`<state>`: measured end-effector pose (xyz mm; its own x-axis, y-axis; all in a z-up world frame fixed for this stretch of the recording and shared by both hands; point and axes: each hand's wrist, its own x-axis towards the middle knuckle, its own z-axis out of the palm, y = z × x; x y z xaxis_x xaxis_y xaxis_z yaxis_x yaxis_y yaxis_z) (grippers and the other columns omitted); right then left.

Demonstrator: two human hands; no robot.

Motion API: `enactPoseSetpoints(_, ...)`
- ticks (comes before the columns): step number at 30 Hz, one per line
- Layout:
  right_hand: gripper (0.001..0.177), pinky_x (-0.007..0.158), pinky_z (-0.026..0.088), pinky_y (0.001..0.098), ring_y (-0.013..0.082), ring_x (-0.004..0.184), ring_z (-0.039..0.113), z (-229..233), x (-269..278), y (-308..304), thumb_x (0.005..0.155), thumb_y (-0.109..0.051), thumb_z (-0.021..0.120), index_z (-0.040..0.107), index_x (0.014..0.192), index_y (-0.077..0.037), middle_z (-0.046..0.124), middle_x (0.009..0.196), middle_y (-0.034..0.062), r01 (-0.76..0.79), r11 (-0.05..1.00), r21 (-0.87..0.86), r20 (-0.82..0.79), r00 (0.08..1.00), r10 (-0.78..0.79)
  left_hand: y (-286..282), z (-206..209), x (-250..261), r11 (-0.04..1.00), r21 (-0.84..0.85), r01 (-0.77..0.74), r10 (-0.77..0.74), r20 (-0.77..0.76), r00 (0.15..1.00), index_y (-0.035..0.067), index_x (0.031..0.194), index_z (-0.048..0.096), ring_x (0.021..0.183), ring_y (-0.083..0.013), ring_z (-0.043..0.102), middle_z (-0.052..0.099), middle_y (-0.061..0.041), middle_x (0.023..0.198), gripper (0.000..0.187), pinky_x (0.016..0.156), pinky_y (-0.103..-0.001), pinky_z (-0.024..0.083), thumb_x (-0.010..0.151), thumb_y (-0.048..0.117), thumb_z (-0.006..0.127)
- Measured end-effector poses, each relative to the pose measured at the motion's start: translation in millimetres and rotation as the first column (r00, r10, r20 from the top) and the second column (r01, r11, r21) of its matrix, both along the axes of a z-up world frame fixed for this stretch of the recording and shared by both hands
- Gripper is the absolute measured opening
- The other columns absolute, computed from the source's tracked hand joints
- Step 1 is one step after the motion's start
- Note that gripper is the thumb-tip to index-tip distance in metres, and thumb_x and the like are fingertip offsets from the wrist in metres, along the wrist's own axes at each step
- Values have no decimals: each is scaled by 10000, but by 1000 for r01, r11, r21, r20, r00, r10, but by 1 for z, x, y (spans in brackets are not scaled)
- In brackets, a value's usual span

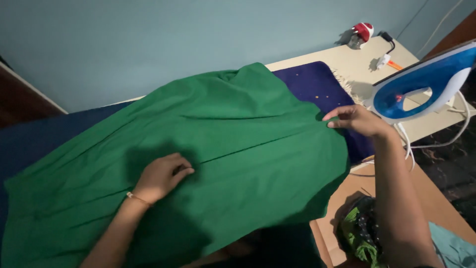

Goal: Ironing a pair of green trousers on a table.

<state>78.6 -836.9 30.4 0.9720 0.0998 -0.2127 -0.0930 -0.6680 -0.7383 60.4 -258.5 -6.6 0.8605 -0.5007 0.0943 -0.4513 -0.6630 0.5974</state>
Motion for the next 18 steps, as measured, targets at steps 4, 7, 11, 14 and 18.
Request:
enactPoseSetpoints(4, 236, 883, 515, 301, 117, 926, 667, -22, 10, -8, 862, -168, 787, 800, 1081, -79, 783, 931, 22, -3, 998, -56, -3, 1000, 2, -7, 2, 5, 1000, 20, 13, -13, 7, 1000, 138, 908, 758, 801, -263, 706, 710, -54, 883, 225, 704, -393, 554, 859, 357, 731)
enactPoseSetpoints(7, 239, 877, 528, 301, 115, 913, 679, -25, 14, -8, 860, -220, 789, 803, 1046, -71, 790, 917, 18, -30, 998, -57, -1, 1000, 30, -33, 6, 3, 987, 157, -26, 29, -16, 999, 163, 911, 764, 827, -250, 709, 715, -38, 883, 207, 721, -393, 555, 855, 359, 726)
enactPoseSetpoints(11, 276, 858, 516, 310, 119, 903, 653, -17, 19, 3, 909, -307, 776, 790, 1029, -59, 756, 905, 39, 51, 995, -87, 4, 999, -51, -98, 5, 1, 988, -72, 134, -112, 255, 960, 119, 937, 715, 818, -273, 686, 687, -49, 881, 251, 690, -406, 542, 829, 340, 764)
enactPoseSetpoints(14, 304, 834, 512, 289, 98, 894, 649, -20, 37, 11, 871, -317, 781, 726, 1069, -93, 739, 901, 6, 104, 995, 12, 49, 993, -104, -133, 9, 2, 973, -129, 194, -150, 288, 946, 128, 917, 708, 803, -257, 680, 666, -37, 829, 190, 693, -390, 542, 835, 292, 760)
enactPoseSetpoints(18, 353, 770, 499, 296, 109, 846, 613, -36, 59, 7, 860, -299, 819, 646, 1060, -66, 708, 859, 44, 104, 994, -18, 101, 990, -101, -149, 9, 5, 959, -200, 203, -141, 285, 948, 135, 888, 698, 782, -248, 680, 665, -23, 805, 113, 671, -375, 541, 864, 238, 738)
